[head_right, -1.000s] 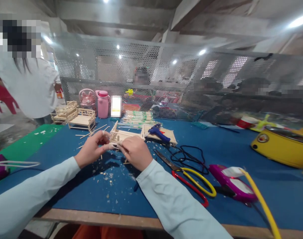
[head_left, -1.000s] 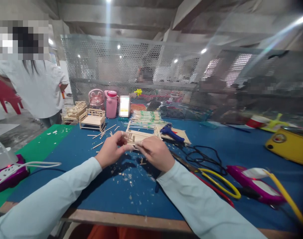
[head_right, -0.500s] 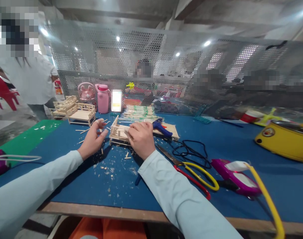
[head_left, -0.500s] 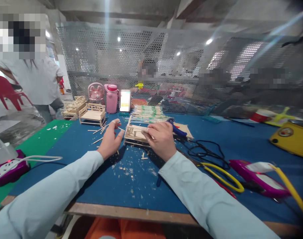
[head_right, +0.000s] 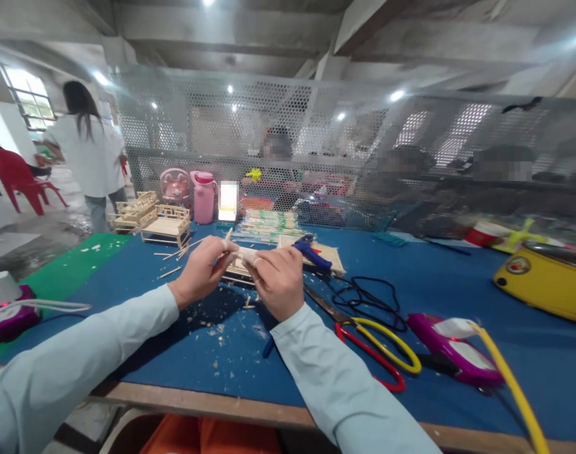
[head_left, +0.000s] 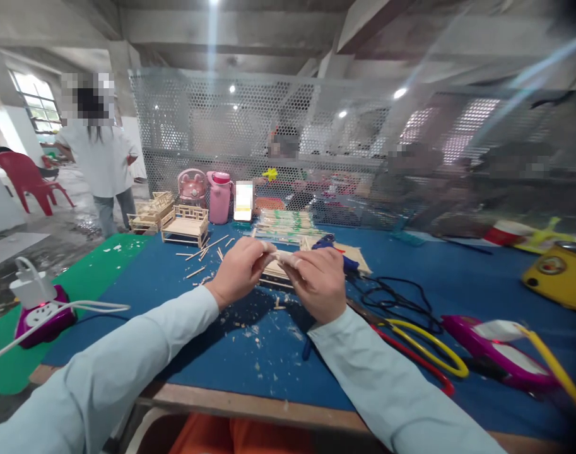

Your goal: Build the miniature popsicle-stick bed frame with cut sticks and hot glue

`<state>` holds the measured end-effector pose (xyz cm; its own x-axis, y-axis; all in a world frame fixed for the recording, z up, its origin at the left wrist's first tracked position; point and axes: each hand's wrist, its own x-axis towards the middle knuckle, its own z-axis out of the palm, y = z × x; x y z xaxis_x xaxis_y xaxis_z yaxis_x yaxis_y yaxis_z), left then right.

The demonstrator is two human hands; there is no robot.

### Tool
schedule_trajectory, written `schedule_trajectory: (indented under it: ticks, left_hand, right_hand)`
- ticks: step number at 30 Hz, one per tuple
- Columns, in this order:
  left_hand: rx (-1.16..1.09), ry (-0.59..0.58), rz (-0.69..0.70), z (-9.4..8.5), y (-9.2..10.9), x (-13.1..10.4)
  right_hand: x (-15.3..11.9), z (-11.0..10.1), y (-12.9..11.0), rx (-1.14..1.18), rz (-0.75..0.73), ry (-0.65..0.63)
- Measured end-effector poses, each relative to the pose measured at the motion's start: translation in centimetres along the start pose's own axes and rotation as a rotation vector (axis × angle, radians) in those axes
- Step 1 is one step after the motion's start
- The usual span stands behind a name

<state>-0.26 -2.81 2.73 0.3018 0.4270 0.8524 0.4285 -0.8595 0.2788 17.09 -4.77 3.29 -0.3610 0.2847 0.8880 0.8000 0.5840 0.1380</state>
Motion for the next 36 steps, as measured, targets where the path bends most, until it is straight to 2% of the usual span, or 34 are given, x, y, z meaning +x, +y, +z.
schedule_trajectory:
  ticks: [3, 6, 11, 19, 24, 28, 36]
  left_hand:
    - [-0.074, 0.032, -0.045, 0.3, 0.0, 0.0]
    - [-0.161, 0.088, -0.175, 0.5, -0.5, -0.3]
    - [-0.272, 0.112, -0.350, 0.5, -0.9, -0.7]
    - [-0.388, 0.153, -0.452, 0.9, -0.9, -0.9]
    - [-0.281, 0.339, -0.503, 0.5, -2.8, -0.8]
    - [-0.195, 0.248, -0.414, 0.1, -3.7, -1.0]
    - [-0.087, 0.003, -0.211, 0.5, -3.3, -1.4]
  right_hand:
    - [-0.1, 0.2, -0.2, -0.013, -0.026, 0.061]
    - [-0.1, 0.4, -0.2, -0.036, -0.002, 0.044]
    - [-0.1, 0.2, -0.4, -0.048, 0.011, 0.026]
    - [-0.2, 0.5, -0.1, -0.132, 0.041, 0.034]
    - [-0.4, 0.7, 0.5, -0.243, 0.000, -0.023]
    - [-0.4, 0.8, 0.6, -0.298, -0.042, -0.058]
    - [-0.1, 0.8, 0.4, -0.365, -0.080, -0.065]
